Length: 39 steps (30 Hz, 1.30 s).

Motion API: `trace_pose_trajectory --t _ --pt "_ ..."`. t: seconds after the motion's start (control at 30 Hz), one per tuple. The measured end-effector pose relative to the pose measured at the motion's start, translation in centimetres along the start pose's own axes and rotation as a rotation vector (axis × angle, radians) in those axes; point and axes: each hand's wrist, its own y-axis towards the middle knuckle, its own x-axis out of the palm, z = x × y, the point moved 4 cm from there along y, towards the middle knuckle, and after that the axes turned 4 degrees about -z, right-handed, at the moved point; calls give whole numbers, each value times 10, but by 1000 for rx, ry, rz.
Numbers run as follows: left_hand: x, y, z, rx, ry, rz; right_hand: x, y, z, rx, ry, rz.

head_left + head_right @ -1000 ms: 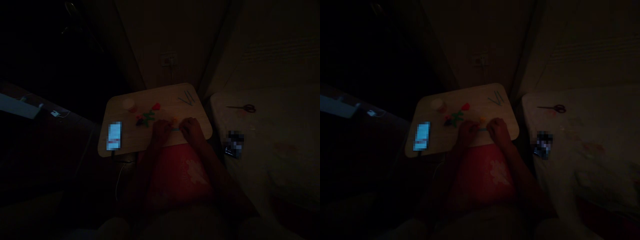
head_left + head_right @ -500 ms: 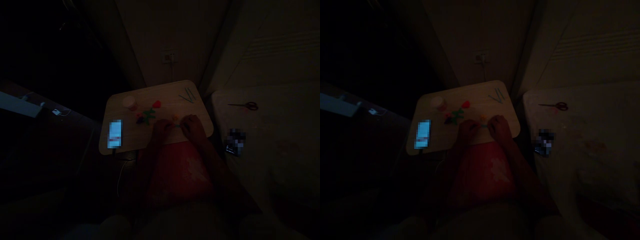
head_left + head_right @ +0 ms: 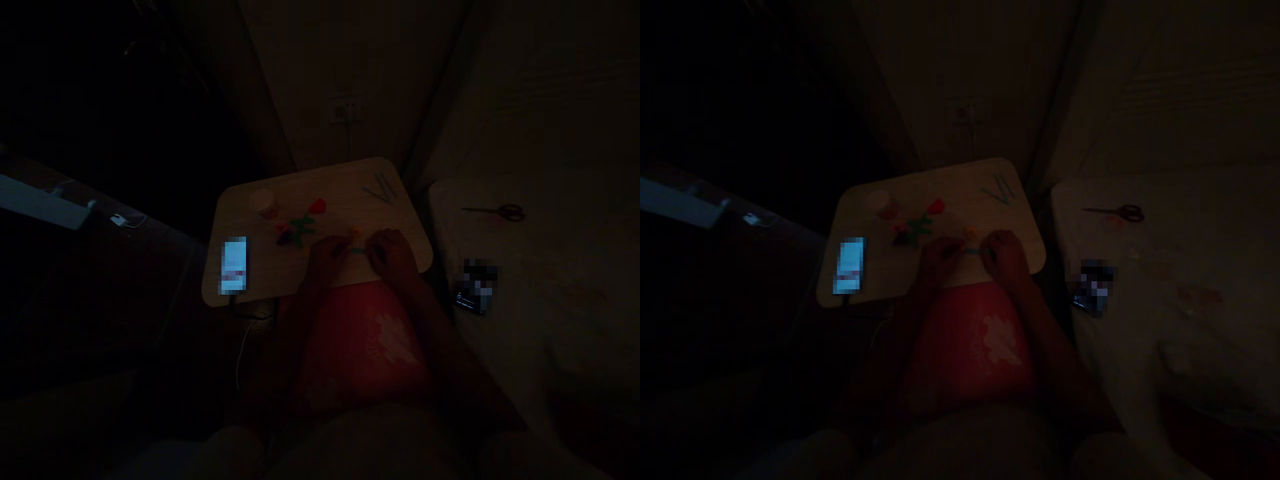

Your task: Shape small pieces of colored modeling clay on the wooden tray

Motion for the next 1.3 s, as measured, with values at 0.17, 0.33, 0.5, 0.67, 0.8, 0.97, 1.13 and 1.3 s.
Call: trace_pose_trajectory --t 0.17,0.33,0.5,0.67,0.8,0.97,1.13,1.3 --pt "0 1 0 -11 66 -34 2 1 0 18 -28 -46" --pt "0 3 3 8 217 -69 5 2 -1 54 -126 -79" --pt "2 3 3 -9 304 -76 2 -2 0 153 -193 -100" --pt "1 2 6 -9 314 -97 -1 -6 -3 204 -85 -86" --pt "-1 1 11 4 307 -112 2 -5 -8 126 -60 -107" --pt "-4 0 11 5 291 -102 1 -6 -13 120 -30 -111" --pt "-9 -1 9 5 277 -106 0 -6 -20 114 -39 -128" --pt "-10 1 5 6 267 -121 2 -4 -26 80 -20 -138"
